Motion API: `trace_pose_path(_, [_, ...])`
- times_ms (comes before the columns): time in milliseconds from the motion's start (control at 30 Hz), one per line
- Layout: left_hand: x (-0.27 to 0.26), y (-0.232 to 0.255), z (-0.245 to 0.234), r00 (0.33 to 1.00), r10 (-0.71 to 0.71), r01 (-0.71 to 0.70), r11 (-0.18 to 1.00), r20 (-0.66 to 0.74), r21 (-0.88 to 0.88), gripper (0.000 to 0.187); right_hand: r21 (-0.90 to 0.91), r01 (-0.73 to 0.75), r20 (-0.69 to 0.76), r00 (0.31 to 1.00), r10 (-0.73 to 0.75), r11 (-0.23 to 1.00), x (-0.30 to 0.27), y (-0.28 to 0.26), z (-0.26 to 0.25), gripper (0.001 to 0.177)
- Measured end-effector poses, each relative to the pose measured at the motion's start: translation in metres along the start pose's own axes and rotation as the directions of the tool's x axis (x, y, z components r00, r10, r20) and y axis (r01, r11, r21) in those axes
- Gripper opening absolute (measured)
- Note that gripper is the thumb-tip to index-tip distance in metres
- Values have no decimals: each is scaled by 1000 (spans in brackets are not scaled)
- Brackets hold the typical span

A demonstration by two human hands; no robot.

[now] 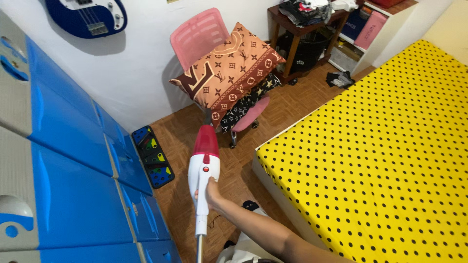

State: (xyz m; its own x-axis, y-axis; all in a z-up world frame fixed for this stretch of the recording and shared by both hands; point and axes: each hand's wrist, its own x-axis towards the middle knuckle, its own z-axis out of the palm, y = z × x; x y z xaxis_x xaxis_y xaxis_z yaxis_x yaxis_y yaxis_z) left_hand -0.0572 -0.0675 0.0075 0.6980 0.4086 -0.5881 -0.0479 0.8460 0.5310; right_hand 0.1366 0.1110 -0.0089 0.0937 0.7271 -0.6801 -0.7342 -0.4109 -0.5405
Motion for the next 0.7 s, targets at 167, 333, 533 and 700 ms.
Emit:
trace_pose_path(167, [5,5,9,1000,13,-13,1000,-19,28,39,31,-114,25,993,113,993,1,15,16,71])
trace_pose_path(333, [18,49,14,991,99,-90,991,-88,101,41,64,-76,151,986,66,995,6,11,32,69])
trace_pose_path(533, [33,88,7,954,225,-182,960,-200,215,43,37,388,154,908,-389,921,64,-88,50,59])
trace_pose_path(700, [72,142,44,930,288,-203,920,-228,337,45,78,425,93,898,-431,902,118,-238,35,65])
